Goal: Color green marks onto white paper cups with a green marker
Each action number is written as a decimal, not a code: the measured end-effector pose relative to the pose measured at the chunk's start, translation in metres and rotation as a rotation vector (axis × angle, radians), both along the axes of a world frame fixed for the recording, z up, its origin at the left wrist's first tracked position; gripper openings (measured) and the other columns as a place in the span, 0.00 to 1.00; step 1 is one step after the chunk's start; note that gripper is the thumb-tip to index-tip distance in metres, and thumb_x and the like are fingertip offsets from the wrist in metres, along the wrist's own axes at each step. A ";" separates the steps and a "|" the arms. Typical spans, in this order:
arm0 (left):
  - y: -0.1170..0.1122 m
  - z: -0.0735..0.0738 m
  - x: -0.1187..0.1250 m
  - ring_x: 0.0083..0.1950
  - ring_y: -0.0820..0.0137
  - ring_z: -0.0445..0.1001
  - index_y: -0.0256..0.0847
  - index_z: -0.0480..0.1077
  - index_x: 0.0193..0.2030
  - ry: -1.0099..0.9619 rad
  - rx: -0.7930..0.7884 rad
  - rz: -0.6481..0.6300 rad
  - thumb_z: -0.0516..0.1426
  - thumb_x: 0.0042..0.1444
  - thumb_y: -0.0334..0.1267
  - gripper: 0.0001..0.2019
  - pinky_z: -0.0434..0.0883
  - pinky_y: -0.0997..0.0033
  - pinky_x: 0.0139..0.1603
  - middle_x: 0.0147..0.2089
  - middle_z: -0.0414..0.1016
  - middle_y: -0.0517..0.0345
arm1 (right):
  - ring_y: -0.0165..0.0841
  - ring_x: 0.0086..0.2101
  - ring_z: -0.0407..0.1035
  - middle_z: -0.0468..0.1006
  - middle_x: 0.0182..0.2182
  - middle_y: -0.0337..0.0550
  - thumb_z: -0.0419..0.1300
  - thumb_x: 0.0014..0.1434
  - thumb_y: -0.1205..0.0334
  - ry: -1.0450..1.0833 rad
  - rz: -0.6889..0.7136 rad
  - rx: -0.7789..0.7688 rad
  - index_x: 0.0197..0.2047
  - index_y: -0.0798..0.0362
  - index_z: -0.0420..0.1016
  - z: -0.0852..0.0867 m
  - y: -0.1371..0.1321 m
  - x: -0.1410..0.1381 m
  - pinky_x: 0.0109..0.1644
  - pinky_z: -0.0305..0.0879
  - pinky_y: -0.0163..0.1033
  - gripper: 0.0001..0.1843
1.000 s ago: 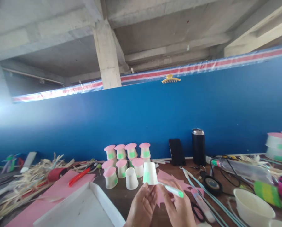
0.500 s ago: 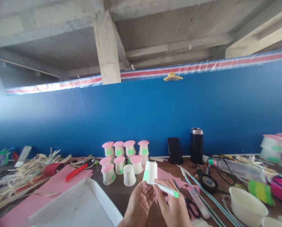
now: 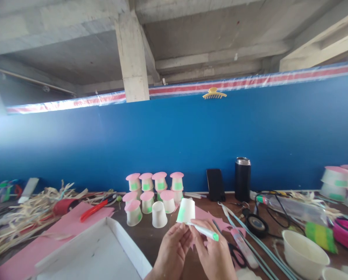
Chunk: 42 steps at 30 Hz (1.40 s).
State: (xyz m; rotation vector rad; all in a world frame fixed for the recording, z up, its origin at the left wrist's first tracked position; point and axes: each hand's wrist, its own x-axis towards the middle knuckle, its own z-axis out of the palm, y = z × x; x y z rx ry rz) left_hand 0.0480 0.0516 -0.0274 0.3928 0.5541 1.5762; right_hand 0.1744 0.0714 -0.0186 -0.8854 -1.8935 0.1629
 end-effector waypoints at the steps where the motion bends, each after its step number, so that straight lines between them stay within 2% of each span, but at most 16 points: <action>1: 0.000 0.001 0.000 0.36 0.71 0.75 0.33 0.71 0.31 -0.001 -0.009 0.003 0.64 0.45 0.33 0.08 0.70 0.72 0.44 0.33 0.76 0.50 | 0.32 0.37 0.74 0.78 0.40 0.46 0.52 0.61 0.57 0.003 0.004 -0.013 0.47 0.51 0.72 0.000 0.000 0.000 0.42 0.72 0.33 0.14; 3: 0.000 0.003 0.000 0.35 0.72 0.75 0.33 0.72 0.31 -0.007 -0.020 0.011 0.64 0.45 0.32 0.07 0.70 0.73 0.42 0.32 0.76 0.50 | 0.31 0.35 0.74 0.78 0.40 0.46 0.52 0.62 0.57 0.002 0.008 -0.022 0.47 0.51 0.72 0.001 0.001 0.000 0.40 0.72 0.33 0.14; 8: -0.001 0.006 0.001 0.33 0.72 0.75 0.32 0.72 0.30 -0.007 -0.041 0.025 0.65 0.44 0.32 0.07 0.71 0.73 0.39 0.30 0.76 0.51 | 0.34 0.39 0.74 0.78 0.40 0.47 0.52 0.61 0.56 -0.004 -0.033 0.045 0.44 0.52 0.73 0.003 0.001 -0.002 0.41 0.72 0.35 0.13; 15: -0.005 0.009 0.002 0.33 0.70 0.76 0.31 0.73 0.29 0.034 -0.029 0.012 0.65 0.43 0.33 0.08 0.72 0.72 0.40 0.30 0.77 0.49 | 0.35 0.38 0.74 0.78 0.38 0.48 0.51 0.62 0.57 0.000 -0.093 0.114 0.43 0.52 0.73 0.005 0.000 -0.002 0.41 0.71 0.37 0.13; 24: -0.002 0.005 0.003 0.31 0.72 0.75 0.30 0.73 0.30 0.072 -0.036 0.004 0.65 0.44 0.35 0.09 0.72 0.74 0.37 0.30 0.77 0.49 | 0.35 0.34 0.75 0.80 0.36 0.48 0.50 0.61 0.54 -0.019 -0.071 0.012 0.38 0.53 0.74 0.004 0.001 0.001 0.35 0.72 0.35 0.16; 30: -0.003 0.007 0.003 0.32 0.71 0.76 0.31 0.73 0.29 0.071 -0.030 0.009 0.65 0.43 0.35 0.09 0.72 0.72 0.40 0.29 0.76 0.49 | 0.38 0.38 0.75 0.80 0.36 0.49 0.50 0.61 0.53 -0.023 -0.111 0.024 0.38 0.53 0.75 0.002 0.002 0.002 0.40 0.72 0.39 0.16; 35: -0.004 0.007 0.004 0.32 0.71 0.75 0.31 0.73 0.28 0.058 -0.030 0.016 0.66 0.43 0.34 0.09 0.72 0.72 0.39 0.29 0.76 0.50 | 0.38 0.37 0.76 0.80 0.37 0.49 0.49 0.61 0.53 -0.026 -0.085 -0.001 0.39 0.53 0.75 0.003 0.002 0.002 0.39 0.73 0.38 0.17; 42: -0.005 0.007 0.004 0.32 0.70 0.76 0.31 0.73 0.29 0.057 -0.025 0.011 0.65 0.44 0.35 0.09 0.72 0.72 0.41 0.30 0.77 0.49 | 0.38 0.37 0.75 0.80 0.36 0.49 0.49 0.61 0.51 -0.025 -0.122 -0.001 0.38 0.53 0.75 0.002 0.003 0.002 0.39 0.72 0.38 0.18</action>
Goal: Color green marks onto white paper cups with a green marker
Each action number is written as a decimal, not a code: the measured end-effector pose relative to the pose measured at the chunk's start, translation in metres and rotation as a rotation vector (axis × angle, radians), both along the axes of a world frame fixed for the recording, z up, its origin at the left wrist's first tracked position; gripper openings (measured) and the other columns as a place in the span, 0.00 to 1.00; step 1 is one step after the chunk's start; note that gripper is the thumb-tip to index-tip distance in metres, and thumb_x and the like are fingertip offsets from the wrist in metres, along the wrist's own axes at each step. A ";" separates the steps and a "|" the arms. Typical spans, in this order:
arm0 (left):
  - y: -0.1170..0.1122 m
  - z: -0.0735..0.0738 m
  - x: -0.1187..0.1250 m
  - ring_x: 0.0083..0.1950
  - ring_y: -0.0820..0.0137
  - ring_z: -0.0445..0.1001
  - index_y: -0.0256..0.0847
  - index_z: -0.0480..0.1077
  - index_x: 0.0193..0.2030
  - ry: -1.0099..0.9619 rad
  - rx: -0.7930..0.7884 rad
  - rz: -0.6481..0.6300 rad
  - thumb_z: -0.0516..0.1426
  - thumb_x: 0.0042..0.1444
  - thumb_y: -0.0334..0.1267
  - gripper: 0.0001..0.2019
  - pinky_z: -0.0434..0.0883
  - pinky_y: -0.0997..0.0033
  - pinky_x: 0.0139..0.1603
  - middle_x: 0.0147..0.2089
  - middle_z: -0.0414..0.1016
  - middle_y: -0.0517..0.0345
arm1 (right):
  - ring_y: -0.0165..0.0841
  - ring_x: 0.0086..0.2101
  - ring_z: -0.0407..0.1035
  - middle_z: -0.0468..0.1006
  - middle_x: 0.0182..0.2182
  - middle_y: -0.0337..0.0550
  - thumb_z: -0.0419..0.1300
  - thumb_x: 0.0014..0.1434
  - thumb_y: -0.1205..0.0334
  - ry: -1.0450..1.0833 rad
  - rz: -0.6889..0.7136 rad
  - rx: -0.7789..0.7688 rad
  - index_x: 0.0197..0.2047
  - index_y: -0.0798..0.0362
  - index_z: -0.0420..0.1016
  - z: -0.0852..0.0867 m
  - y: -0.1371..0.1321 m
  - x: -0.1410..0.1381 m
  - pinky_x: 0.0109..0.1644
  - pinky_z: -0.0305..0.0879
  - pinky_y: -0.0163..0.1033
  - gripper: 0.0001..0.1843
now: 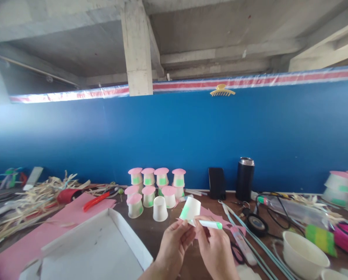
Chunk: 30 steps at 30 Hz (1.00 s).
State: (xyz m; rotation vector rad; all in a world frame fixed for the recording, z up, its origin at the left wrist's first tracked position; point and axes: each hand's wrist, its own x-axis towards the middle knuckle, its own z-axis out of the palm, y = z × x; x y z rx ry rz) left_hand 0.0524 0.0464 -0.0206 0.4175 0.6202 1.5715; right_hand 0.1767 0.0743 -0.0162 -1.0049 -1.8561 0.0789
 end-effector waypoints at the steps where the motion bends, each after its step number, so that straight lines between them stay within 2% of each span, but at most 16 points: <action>1: 0.000 0.000 0.000 0.32 0.71 0.75 0.31 0.73 0.29 0.000 -0.003 0.001 0.65 0.43 0.35 0.09 0.72 0.72 0.40 0.30 0.76 0.50 | 0.37 0.37 0.75 0.80 0.36 0.48 0.49 0.61 0.51 -0.004 0.009 -0.005 0.38 0.53 0.75 0.000 0.000 0.000 0.39 0.72 0.38 0.18; 9: 0.002 -0.001 0.000 0.31 0.72 0.75 0.30 0.73 0.29 -0.006 -0.019 0.006 0.66 0.42 0.35 0.10 0.72 0.73 0.39 0.29 0.76 0.50 | 0.38 0.37 0.75 0.80 0.35 0.48 0.49 0.61 0.50 0.004 -0.010 0.000 0.36 0.53 0.76 0.001 -0.001 -0.001 0.38 0.73 0.38 0.19; 13: 0.001 -0.002 0.001 0.31 0.71 0.75 0.31 0.73 0.30 -0.012 -0.016 -0.003 0.66 0.42 0.35 0.10 0.72 0.72 0.39 0.29 0.76 0.50 | 0.38 0.36 0.76 0.81 0.34 0.47 0.49 0.60 0.49 0.003 -0.067 0.023 0.37 0.52 0.76 0.002 -0.001 0.000 0.38 0.73 0.39 0.19; 17: 0.003 -0.003 0.000 0.31 0.71 0.75 0.31 0.72 0.29 -0.020 -0.029 0.008 0.66 0.42 0.35 0.11 0.72 0.73 0.38 0.28 0.76 0.50 | 0.38 0.36 0.76 0.81 0.34 0.49 0.49 0.61 0.50 -0.011 -0.029 0.020 0.36 0.53 0.76 0.002 -0.001 -0.001 0.37 0.73 0.37 0.19; 23: 0.006 -0.007 -0.001 0.31 0.71 0.75 0.31 0.72 0.30 -0.020 -0.033 0.015 0.65 0.43 0.34 0.10 0.72 0.72 0.39 0.29 0.76 0.50 | 0.37 0.36 0.76 0.81 0.35 0.48 0.50 0.61 0.50 -0.007 -0.025 0.008 0.36 0.53 0.76 0.001 -0.001 -0.002 0.38 0.73 0.37 0.18; 27: 0.006 -0.006 -0.001 0.31 0.71 0.75 0.31 0.72 0.30 -0.023 -0.032 0.004 0.65 0.44 0.34 0.09 0.72 0.72 0.39 0.29 0.76 0.51 | 0.38 0.35 0.76 0.81 0.34 0.48 0.50 0.60 0.49 -0.002 -0.074 0.006 0.36 0.53 0.76 0.001 0.000 0.000 0.37 0.73 0.38 0.20; 30: 0.005 -0.005 -0.001 0.30 0.72 0.75 0.31 0.72 0.29 -0.020 -0.024 0.012 0.65 0.44 0.34 0.09 0.72 0.72 0.39 0.28 0.75 0.51 | 0.38 0.36 0.76 0.81 0.34 0.48 0.49 0.60 0.48 -0.010 -0.041 -0.009 0.36 0.52 0.76 0.000 0.000 0.000 0.37 0.72 0.37 0.20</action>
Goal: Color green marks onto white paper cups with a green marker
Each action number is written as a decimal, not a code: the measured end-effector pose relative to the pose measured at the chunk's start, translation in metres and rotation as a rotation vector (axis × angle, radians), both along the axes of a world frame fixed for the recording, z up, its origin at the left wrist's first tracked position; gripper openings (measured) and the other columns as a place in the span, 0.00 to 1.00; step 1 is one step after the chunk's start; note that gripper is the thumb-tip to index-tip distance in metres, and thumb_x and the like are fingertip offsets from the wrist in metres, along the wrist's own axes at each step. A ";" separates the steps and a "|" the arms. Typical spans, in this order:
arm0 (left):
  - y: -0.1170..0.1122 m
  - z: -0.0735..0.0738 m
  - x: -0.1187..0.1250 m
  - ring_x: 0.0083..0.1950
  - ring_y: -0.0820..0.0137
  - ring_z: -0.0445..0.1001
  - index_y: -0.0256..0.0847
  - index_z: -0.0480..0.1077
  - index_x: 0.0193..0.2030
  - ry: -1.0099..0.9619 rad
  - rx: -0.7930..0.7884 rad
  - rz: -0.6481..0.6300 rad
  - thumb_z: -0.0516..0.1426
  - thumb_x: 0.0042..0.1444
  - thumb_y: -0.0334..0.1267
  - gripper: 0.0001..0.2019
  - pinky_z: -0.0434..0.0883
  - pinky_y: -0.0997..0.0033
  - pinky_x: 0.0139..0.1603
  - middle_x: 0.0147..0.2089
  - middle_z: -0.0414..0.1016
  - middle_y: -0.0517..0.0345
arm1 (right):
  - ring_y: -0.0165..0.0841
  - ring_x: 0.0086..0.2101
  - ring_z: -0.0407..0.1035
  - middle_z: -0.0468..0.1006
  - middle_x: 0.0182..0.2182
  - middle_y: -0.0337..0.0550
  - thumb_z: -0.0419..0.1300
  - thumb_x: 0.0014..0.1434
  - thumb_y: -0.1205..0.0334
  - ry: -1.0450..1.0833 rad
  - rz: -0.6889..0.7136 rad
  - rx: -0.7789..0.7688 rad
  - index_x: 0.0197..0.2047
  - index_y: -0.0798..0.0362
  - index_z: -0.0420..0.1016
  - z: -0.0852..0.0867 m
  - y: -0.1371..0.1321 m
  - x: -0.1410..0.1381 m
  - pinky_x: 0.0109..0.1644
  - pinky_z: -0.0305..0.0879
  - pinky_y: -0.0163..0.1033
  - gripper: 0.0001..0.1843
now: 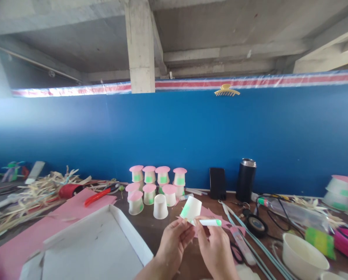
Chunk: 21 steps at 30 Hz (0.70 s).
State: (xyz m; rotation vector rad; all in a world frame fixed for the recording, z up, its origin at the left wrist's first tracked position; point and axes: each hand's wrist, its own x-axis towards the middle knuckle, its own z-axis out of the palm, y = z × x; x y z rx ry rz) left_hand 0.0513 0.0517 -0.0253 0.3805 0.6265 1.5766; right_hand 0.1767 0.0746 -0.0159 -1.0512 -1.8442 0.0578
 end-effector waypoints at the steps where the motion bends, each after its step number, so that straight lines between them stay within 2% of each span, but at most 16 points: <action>1: 0.000 0.000 0.000 0.30 0.72 0.75 0.31 0.72 0.29 0.003 -0.001 0.000 0.65 0.43 0.34 0.09 0.72 0.72 0.39 0.28 0.75 0.51 | 0.38 0.36 0.76 0.81 0.35 0.48 0.49 0.60 0.48 0.000 0.015 -0.002 0.36 0.52 0.76 0.000 0.000 0.000 0.38 0.72 0.37 0.20; 8: 0.000 0.000 0.001 0.31 0.72 0.75 0.31 0.72 0.29 0.015 -0.005 -0.006 0.65 0.43 0.35 0.09 0.72 0.73 0.38 0.29 0.76 0.51 | 0.37 0.36 0.76 0.81 0.34 0.47 0.50 0.60 0.49 0.000 0.005 -0.010 0.36 0.52 0.76 0.000 0.000 0.000 0.38 0.72 0.38 0.19; 12: -0.001 0.001 0.001 0.31 0.72 0.75 0.30 0.72 0.30 -0.012 -0.005 -0.017 0.65 0.44 0.34 0.10 0.72 0.72 0.39 0.30 0.76 0.50 | 0.39 0.34 0.76 0.81 0.32 0.48 0.50 0.60 0.48 0.011 -0.050 0.014 0.35 0.53 0.77 0.000 0.001 0.000 0.38 0.72 0.39 0.20; 21: 0.000 -0.001 0.001 0.31 0.72 0.75 0.31 0.71 0.30 -0.065 0.000 -0.019 0.63 0.46 0.33 0.07 0.73 0.72 0.39 0.29 0.76 0.51 | 0.38 0.35 0.76 0.81 0.32 0.47 0.51 0.60 0.49 -0.005 -0.043 0.025 0.35 0.53 0.77 -0.001 0.000 0.000 0.38 0.72 0.38 0.19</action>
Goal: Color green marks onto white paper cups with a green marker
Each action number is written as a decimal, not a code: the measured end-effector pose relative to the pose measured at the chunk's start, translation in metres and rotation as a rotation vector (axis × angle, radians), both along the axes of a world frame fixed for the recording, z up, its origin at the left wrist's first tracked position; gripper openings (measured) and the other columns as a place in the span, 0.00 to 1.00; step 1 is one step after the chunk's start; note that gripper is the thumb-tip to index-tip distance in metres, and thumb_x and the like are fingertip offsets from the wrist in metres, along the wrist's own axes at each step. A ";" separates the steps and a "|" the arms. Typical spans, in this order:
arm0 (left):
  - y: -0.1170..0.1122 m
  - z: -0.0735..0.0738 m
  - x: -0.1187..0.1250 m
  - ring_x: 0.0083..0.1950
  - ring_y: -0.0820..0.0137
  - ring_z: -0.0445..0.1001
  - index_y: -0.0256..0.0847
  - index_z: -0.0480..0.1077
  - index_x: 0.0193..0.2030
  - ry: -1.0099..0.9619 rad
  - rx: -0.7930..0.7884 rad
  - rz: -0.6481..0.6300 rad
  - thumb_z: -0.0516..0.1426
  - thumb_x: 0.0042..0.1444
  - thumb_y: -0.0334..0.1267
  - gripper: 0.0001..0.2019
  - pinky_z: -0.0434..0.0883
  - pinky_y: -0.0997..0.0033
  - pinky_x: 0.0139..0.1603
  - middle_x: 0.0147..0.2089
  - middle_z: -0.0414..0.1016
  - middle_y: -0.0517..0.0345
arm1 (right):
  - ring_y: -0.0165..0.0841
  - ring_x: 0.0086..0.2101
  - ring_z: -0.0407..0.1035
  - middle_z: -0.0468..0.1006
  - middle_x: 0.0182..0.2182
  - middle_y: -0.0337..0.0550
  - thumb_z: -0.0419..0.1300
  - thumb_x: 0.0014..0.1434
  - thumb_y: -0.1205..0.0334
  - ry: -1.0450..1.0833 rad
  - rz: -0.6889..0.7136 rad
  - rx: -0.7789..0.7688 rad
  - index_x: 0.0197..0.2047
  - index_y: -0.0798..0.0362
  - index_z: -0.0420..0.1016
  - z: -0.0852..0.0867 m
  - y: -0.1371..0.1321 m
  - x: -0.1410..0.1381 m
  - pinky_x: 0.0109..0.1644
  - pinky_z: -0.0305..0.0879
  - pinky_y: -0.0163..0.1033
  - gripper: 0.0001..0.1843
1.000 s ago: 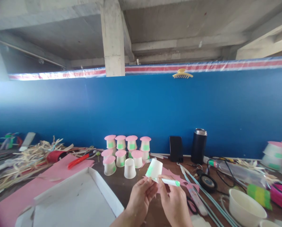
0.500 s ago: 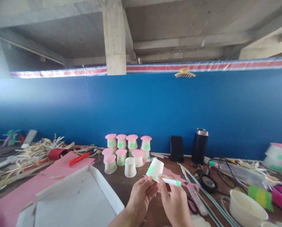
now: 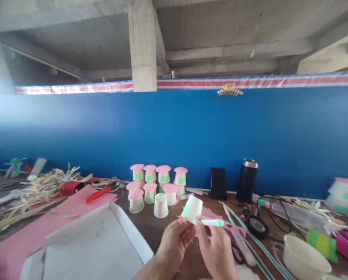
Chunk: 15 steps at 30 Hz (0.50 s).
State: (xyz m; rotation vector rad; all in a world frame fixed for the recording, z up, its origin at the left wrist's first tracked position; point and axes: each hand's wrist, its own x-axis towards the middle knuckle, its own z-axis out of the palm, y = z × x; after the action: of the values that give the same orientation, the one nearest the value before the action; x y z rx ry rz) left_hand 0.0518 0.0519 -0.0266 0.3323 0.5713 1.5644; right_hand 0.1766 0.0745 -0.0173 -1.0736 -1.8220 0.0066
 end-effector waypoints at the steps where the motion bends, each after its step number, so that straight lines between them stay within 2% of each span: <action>1: 0.000 0.000 0.000 0.31 0.72 0.75 0.31 0.71 0.30 -0.006 -0.002 -0.001 0.63 0.46 0.32 0.07 0.73 0.72 0.39 0.29 0.76 0.51 | 0.38 0.35 0.76 0.81 0.32 0.47 0.51 0.60 0.49 -0.003 0.003 -0.002 0.35 0.53 0.77 0.000 0.000 0.000 0.38 0.72 0.38 0.19; 15: 0.000 0.001 -0.001 0.30 0.72 0.76 0.31 0.70 0.30 -0.047 -0.047 0.008 0.62 0.46 0.31 0.06 0.74 0.71 0.39 0.28 0.76 0.52 | 0.38 0.33 0.75 0.81 0.31 0.46 0.51 0.59 0.48 0.016 -0.043 0.001 0.35 0.53 0.76 0.004 -0.002 0.000 0.36 0.71 0.38 0.20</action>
State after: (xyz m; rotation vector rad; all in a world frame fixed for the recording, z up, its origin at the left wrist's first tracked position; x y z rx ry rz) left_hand 0.0510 0.0519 -0.0252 0.2573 0.5731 1.5596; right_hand 0.1765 0.0728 -0.0128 -1.1086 -1.7837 -0.0115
